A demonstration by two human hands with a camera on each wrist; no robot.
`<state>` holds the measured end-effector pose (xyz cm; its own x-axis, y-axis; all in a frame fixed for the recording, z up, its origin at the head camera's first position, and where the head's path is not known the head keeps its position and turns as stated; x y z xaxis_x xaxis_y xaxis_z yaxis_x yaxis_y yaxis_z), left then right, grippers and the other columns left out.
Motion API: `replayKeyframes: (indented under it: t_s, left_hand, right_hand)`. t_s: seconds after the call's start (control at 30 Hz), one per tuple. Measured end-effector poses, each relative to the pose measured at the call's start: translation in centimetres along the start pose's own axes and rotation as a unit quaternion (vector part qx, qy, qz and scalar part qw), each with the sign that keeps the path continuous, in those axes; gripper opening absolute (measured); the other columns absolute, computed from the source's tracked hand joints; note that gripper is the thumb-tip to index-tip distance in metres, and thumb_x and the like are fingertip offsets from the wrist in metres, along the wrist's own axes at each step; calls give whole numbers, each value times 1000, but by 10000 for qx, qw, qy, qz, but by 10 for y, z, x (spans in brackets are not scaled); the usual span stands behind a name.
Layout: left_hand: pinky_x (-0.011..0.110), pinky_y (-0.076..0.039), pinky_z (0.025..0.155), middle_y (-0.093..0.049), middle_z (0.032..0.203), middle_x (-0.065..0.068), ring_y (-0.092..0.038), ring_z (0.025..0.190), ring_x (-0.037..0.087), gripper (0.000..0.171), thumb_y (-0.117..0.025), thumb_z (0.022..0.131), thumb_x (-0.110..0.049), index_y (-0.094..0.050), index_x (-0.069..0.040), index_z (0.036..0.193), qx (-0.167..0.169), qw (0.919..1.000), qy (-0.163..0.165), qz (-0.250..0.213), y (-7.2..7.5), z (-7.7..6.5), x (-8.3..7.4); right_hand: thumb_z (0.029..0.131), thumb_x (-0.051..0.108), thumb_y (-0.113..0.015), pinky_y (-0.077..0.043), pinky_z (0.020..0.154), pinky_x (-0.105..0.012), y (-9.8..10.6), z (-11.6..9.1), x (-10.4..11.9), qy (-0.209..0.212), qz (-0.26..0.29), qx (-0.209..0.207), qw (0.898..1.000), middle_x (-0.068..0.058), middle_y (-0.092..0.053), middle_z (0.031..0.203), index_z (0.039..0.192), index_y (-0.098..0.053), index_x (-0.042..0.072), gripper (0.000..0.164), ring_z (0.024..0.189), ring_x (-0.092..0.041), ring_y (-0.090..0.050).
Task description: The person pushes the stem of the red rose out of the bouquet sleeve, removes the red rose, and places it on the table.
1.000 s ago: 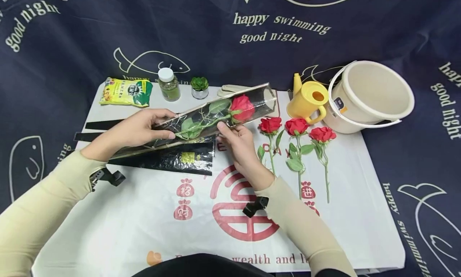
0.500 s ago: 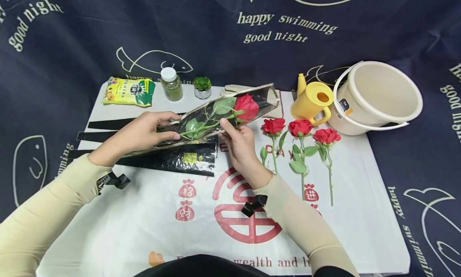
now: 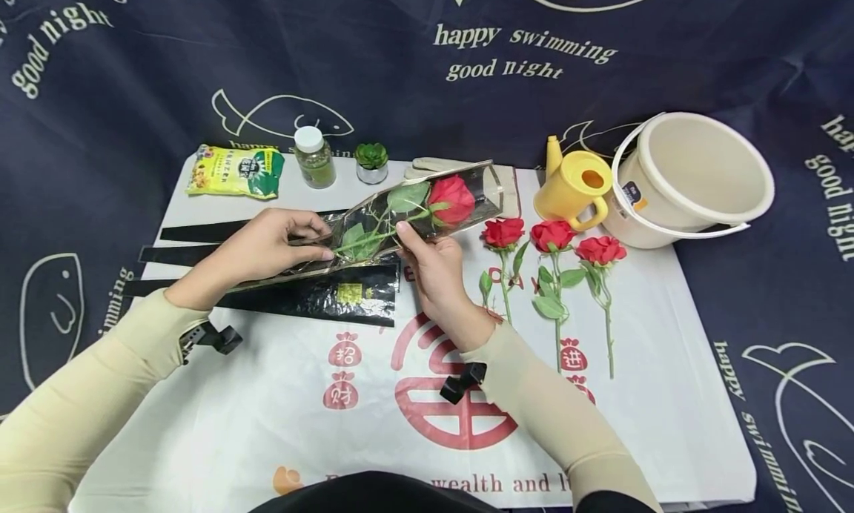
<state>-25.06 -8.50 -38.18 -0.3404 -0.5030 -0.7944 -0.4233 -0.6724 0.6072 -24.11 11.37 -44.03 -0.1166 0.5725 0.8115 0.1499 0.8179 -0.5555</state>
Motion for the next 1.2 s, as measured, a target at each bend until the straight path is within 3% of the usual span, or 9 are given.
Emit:
replayKeyframes:
  t_s: [0.33,0.5,0.7,0.8,0.87,1.0,1.1,1.2]
  left_hand:
    - [28,-47,71,-68,84,-13,-63,77,3,13,-74,82,-19,-67,-20,93,-39,9989,-387,-247,-13,14,-7]
    - [30,-46,71,-67,86,-11,-61,77,5,19,-75,81,-24,-67,-21,98,54,9997,-178,-145,-16,14,-2]
    - [34,-38,65,-55,71,-1,-43,61,16,32,-74,81,-35,-64,-22,109,137,9992,189,331,-11,6,11]
    - [34,-38,66,-54,71,0,-42,61,17,37,-73,82,-35,-63,-21,115,150,9989,328,304,-7,3,14]
    - [34,-37,66,-52,69,1,-40,58,16,39,-73,82,-34,-62,-21,116,177,9990,328,234,-5,3,13]
    - [33,-37,61,-46,65,0,-35,52,14,27,-72,82,-36,-64,-24,105,250,9995,35,165,-5,4,7]
    - [32,-40,64,-57,76,-5,-45,60,12,27,-70,82,-43,-65,-26,103,283,9996,-72,45,-5,4,5]
    - [32,-43,72,-63,96,-9,-54,74,11,38,-70,81,-46,-64,-24,112,262,9996,-111,-63,-6,4,3]
  right_hand:
    - [76,13,-79,-51,71,-27,-1,-9,-25,-238,-582,66,9980,-12,-65,101,108,-63,2,37,76,-14,-64]
    - [77,12,-79,-50,67,-27,8,-4,-15,52,-654,18,9978,-10,-65,100,113,-62,5,40,72,-14,-61]
    - [75,12,-80,-49,63,-26,25,3,7,133,-627,-81,9979,-7,-65,88,108,-64,4,37,64,-14,-58]
    - [75,12,-80,-50,65,-27,29,6,15,133,-587,-54,9982,-7,-64,87,106,-63,2,36,64,-14,-59]
    - [76,12,-80,-49,64,-26,30,7,19,160,-583,-53,9982,-7,-64,87,104,-63,1,35,65,-15,-58]
    - [76,13,-80,-49,61,-24,28,8,21,217,-571,-80,9981,-6,-65,87,103,-65,2,33,64,-13,-57]
    - [76,13,-79,-48,60,-23,25,8,20,249,-602,-65,9979,-6,-65,85,101,-65,2,31,62,-12,-56]
    - [77,13,-79,-47,60,-24,22,8,18,241,-647,15,9976,-5,-64,83,102,-64,2,31,61,-12,-54]
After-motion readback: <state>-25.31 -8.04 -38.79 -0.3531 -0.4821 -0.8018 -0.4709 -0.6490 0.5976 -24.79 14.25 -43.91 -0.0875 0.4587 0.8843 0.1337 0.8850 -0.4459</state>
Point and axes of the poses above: each hand's wrist, its own z-axis towards the middle knuckle, its own y-axis out of the back of the hand, x = y × z, the point moved 10 cm from there along z, towards the middle knuckle
